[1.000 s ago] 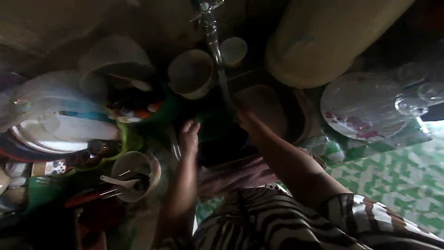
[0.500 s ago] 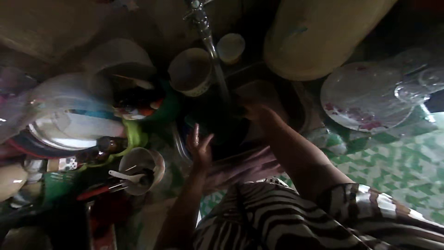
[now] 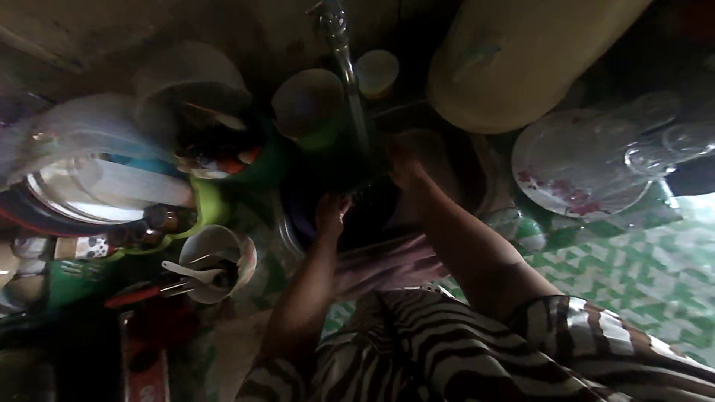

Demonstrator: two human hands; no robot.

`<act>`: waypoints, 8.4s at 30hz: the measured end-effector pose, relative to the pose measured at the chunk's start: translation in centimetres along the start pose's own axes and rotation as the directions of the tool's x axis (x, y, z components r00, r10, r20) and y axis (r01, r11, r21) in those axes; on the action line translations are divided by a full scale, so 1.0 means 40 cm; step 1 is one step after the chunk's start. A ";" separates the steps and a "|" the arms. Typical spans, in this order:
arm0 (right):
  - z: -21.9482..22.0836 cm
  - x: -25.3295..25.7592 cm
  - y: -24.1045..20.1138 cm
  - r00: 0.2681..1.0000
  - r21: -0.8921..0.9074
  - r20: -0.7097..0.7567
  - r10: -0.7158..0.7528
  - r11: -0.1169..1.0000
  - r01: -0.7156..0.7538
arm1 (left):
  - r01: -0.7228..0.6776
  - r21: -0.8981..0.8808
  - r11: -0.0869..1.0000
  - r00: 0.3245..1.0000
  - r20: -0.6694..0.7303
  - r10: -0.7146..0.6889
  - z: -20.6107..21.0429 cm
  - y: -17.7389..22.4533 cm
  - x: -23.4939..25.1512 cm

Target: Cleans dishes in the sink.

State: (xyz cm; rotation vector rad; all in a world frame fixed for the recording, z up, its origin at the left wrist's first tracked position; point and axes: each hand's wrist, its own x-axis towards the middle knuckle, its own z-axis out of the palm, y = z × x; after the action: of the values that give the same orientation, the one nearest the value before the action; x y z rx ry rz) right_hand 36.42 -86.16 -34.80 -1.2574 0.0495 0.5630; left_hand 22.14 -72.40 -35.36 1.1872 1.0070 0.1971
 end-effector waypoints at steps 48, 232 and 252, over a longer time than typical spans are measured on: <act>0.024 0.035 0.134 0.998 -0.279 0.050 0.033 0.960 -0.018 | -0.279 0.277 0.919 0.955 -0.019 0.296 -0.155 0.053 -0.128; 0.016 0.014 -0.033 0.972 0.033 0.117 0.202 0.978 -0.207 | -0.131 -0.149 0.980 0.988 0.066 0.142 0.115 0.105 0.007; 0.010 -0.006 0.031 0.964 -0.067 0.140 0.224 0.974 -0.217 | -0.002 0.347 0.938 0.984 0.169 -0.061 -0.126 0.151 -0.043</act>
State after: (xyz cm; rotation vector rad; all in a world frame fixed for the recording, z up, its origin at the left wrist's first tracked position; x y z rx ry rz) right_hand 35.56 -85.63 -35.68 -1.2644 0.0525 0.8532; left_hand 19.61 -67.57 -29.44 1.4808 0.9235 -0.1159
